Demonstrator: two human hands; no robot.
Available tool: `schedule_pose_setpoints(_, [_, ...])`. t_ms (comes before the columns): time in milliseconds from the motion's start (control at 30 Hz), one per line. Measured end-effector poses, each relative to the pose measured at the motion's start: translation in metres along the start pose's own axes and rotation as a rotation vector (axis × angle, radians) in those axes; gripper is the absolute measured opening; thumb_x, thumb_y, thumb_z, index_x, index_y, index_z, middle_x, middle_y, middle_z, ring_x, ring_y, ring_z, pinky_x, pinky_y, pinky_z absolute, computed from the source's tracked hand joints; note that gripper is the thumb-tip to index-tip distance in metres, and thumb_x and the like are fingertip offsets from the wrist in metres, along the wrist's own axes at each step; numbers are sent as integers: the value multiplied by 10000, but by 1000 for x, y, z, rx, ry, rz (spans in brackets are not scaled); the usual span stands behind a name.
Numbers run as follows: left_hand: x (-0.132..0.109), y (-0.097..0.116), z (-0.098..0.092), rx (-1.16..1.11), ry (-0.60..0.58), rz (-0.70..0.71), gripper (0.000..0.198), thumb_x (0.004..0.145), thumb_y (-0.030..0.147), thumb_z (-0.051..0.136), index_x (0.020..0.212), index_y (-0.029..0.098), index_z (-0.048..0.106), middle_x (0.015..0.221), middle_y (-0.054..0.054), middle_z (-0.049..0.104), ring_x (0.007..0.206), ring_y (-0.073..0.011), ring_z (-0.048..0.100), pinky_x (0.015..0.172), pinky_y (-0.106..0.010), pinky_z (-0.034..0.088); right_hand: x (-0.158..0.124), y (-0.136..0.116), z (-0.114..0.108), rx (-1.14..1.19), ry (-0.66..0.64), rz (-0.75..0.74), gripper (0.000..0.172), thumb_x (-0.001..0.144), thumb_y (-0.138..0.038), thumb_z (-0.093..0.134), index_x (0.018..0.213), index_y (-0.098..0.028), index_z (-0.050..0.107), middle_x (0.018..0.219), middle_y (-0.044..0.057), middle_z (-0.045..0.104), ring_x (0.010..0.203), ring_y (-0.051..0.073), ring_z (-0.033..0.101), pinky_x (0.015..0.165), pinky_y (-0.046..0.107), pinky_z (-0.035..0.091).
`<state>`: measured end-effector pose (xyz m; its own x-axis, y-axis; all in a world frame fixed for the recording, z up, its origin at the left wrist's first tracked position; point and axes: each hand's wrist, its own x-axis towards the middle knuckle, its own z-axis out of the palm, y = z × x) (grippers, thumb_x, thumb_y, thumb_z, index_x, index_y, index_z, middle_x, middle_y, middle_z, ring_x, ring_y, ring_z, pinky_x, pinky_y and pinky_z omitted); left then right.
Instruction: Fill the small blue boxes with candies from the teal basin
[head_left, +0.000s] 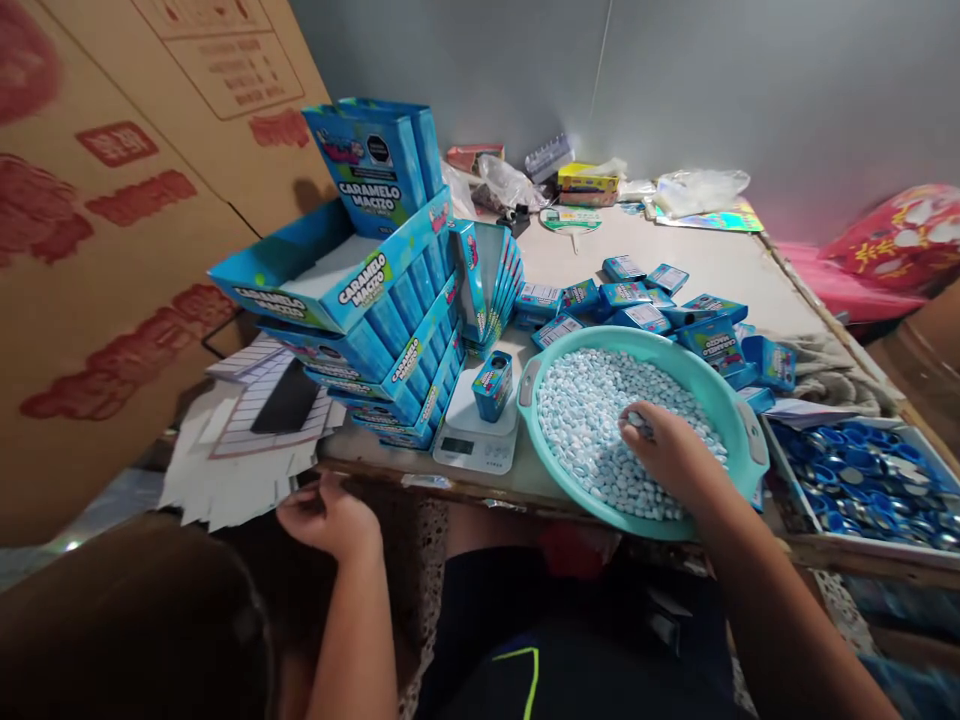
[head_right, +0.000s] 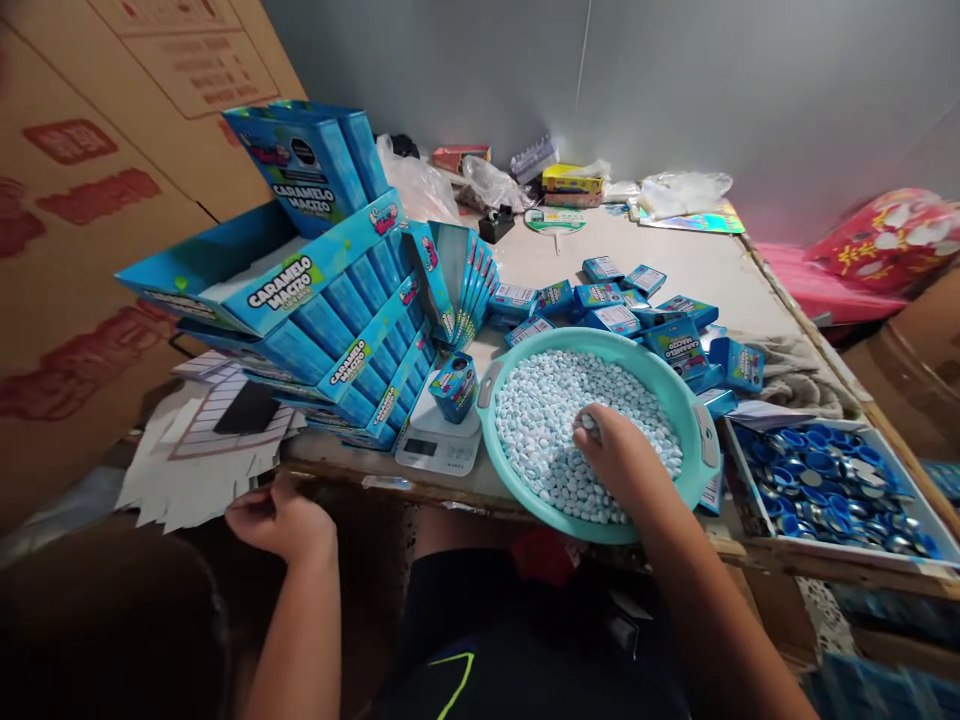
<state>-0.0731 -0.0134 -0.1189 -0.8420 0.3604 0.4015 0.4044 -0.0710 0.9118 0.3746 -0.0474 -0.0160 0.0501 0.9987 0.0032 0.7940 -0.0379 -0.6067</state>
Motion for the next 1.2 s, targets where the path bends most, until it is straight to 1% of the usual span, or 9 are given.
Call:
schedule_pose_setpoints(300, [-11, -4, 7, 140, -64, -41, 341, 664, 427, 677, 687, 240, 392, 646, 52, 436, 664, -149, 458, 721, -324, 453, -3, -11, -8, 187, 187, -16, 296, 942, -460, 501, 909, -218, 668, 798, 56, 684, 742, 240, 630, 707, 343, 474])
schedule_pose_setpoints(533, [-4, 32, -2, 129, -33, 33, 515, 806, 402, 645, 614, 255, 190, 523, 71, 229, 494, -115, 286, 533, -273, 300, -9, -12, -8, 309, 322, -78, 265, 991, -442, 525, 996, -222, 674, 844, 45, 701, 708, 205, 628, 654, 308, 485])
schedule_pose_setpoints(600, [-8, 50, -14, 192, -205, 332, 556, 815, 310, 694, 549, 239, 212, 490, 65, 244, 476, -110, 268, 535, -287, 282, -10, -10, -8, 316, 362, -50, 265, 986, -447, 539, 1026, -222, 675, 864, 50, 710, 724, 211, 640, 655, 308, 492])
schedule_pose_setpoints(667, [-15, 71, -20, 210, -498, 748, 553, 840, 204, 690, 507, 223, 249, 464, 64, 251, 449, -106, 261, 559, -302, 325, -8, -10, -8, 291, 357, -23, 265, 974, -446, 542, 1012, -220, 676, 857, 53, 708, 731, 216, 645, 669, 316, 496])
schedule_pose_setpoints(733, [-27, 92, -17, 140, -741, 1018, 534, 859, 127, 670, 508, 215, 277, 453, 68, 261, 428, -104, 278, 589, -305, 376, -6, -10, -8, 260, 335, -13, 265, 958, -440, 536, 974, -217, 679, 843, 57, 705, 732, 222, 644, 691, 330, 500])
schedule_pose_setpoints(900, [-76, 148, 15, -84, -890, 991, 518, 921, 123, 632, 555, 219, 279, 482, 58, 324, 457, -116, 361, 592, -312, 403, -2, -14, -9, 252, 376, 23, 299, 968, -470, 505, 977, -221, 669, 921, 75, 723, 835, 254, 664, 769, 363, 508])
schedule_pose_setpoints(1000, [-109, 186, 39, -100, -1050, 971, 406, 972, 180, 610, 624, 228, 406, 586, 19, 480, 578, -147, 503, 609, -315, 414, -1, -14, -9, 273, 406, 32, 315, 999, -490, 484, 988, -225, 654, 948, 78, 721, 888, 261, 666, 823, 379, 512])
schedule_pose_setpoints(1133, [-143, 224, 73, 160, -1370, 975, 56, 951, 161, 599, 952, 209, 628, 932, -67, 666, 902, -226, 643, 774, -341, 513, 2, -10, -7, 264, 388, -37, 284, 1008, -446, 486, 960, -219, 650, 1000, 107, 706, 969, 275, 656, 890, 407, 523])
schedule_pose_setpoints(1200, [-156, 232, 87, 383, -1472, 961, 126, 900, 142, 646, 1021, 175, 655, 1033, -129, 674, 1001, -288, 647, 814, -378, 531, 3, -7, -5, 248, 379, -61, 253, 1003, -400, 491, 976, -212, 659, 1047, 122, 692, 1007, 284, 652, 926, 431, 520])
